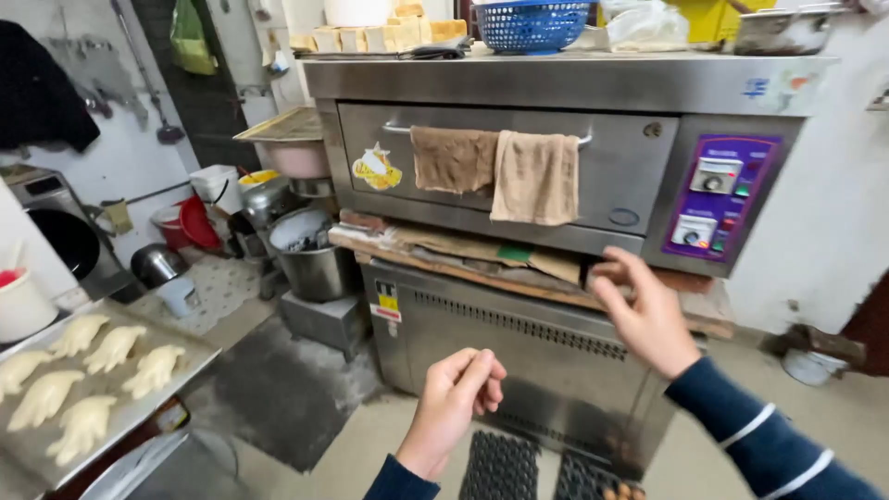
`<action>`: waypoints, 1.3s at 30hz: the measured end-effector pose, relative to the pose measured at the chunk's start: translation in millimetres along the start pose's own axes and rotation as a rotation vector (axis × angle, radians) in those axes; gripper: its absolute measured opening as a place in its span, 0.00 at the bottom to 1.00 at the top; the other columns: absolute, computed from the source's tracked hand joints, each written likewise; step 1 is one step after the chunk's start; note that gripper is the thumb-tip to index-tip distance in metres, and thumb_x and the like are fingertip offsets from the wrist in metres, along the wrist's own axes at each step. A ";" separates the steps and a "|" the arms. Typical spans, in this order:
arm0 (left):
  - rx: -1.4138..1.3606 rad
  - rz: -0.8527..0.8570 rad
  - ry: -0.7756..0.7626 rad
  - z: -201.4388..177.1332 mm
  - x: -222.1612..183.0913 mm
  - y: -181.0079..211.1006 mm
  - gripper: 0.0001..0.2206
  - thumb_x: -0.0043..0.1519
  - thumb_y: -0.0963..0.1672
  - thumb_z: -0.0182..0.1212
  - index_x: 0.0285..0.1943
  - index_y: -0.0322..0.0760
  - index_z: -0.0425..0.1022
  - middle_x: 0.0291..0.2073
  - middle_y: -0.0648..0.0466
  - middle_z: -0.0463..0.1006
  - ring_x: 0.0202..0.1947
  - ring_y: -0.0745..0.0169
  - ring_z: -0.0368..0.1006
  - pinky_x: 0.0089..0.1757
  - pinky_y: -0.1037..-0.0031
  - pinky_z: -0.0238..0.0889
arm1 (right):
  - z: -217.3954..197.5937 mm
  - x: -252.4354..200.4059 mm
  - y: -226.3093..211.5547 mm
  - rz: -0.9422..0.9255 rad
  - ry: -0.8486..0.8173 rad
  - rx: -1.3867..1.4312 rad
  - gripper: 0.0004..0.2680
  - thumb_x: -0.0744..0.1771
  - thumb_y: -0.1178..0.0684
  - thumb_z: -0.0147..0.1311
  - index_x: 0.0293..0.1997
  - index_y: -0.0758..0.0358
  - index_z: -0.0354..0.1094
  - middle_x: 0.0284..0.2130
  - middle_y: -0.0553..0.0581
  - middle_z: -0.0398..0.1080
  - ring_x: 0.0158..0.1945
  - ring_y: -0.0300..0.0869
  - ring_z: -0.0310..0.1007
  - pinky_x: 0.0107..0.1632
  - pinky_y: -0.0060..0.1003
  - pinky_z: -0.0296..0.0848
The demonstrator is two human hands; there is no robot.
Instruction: Assembling pastries by placing ham on dough, loading trays into an oven, and frying donuts in a pan using sticks.
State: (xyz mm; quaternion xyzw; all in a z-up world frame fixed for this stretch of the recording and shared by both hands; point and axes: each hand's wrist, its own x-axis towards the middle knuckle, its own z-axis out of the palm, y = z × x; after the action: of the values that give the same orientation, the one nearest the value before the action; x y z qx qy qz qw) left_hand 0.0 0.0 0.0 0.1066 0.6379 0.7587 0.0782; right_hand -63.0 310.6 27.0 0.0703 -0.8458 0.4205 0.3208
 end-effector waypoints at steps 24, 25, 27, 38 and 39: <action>1.233 1.106 0.013 -204.2 664.8 355.2 0.15 0.71 0.48 0.66 0.62 0.39 0.85 0.56 0.49 0.89 0.57 0.47 0.83 0.54 0.52 0.73 | 172.2 549.5 -95.6 -0.231 0.194 -0.294 0.11 0.79 0.50 0.52 0.56 0.62 0.82 0.40 0.54 0.84 0.44 0.37 0.75 0.48 0.36 0.71; 1.211 1.129 -0.014 -199.6 709.5 362.4 0.15 0.71 0.48 0.66 0.62 0.39 0.85 0.56 0.49 0.89 0.57 0.47 0.83 0.54 0.52 0.73 | 177.1 560.0 -100.3 -0.219 0.218 -0.320 0.11 0.79 0.50 0.52 0.56 0.62 0.82 0.40 0.54 0.84 0.44 0.37 0.75 0.48 0.36 0.71; 1.406 0.966 -0.117 -183.9 796.1 375.2 0.24 0.66 0.52 0.68 0.69 0.43 0.81 0.64 0.46 0.85 0.63 0.37 0.78 0.60 0.47 0.69 | 187.1 580.2 -108.7 -0.115 0.233 -0.292 0.12 0.79 0.51 0.49 0.54 0.62 0.81 0.39 0.53 0.84 0.45 0.34 0.77 0.56 0.33 0.76; 1.478 0.688 -0.182 -164.1 920.4 397.3 0.19 0.66 0.45 0.66 0.66 0.36 0.81 0.57 0.41 0.83 0.53 0.40 0.83 0.52 0.56 0.81 | 257.7 713.6 -84.1 0.055 0.166 -0.711 0.13 0.76 0.46 0.52 0.43 0.56 0.83 0.37 0.51 0.86 0.32 0.43 0.73 0.38 0.45 0.68; 1.323 0.779 -0.037 -170.9 928.6 403.5 0.20 0.68 0.45 0.66 0.69 0.32 0.77 0.56 0.40 0.83 0.53 0.41 0.84 0.49 0.58 0.83 | 265.2 731.1 -73.3 0.072 0.127 -0.776 0.15 0.75 0.42 0.51 0.38 0.53 0.84 0.36 0.52 0.85 0.37 0.48 0.78 0.42 0.48 0.67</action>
State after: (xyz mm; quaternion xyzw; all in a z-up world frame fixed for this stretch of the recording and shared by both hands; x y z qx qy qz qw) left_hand -933.9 3.8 426.8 0.3610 0.8741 0.1900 -0.2639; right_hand -736.2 173.6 398.9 -0.1124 -0.9222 0.0839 0.3604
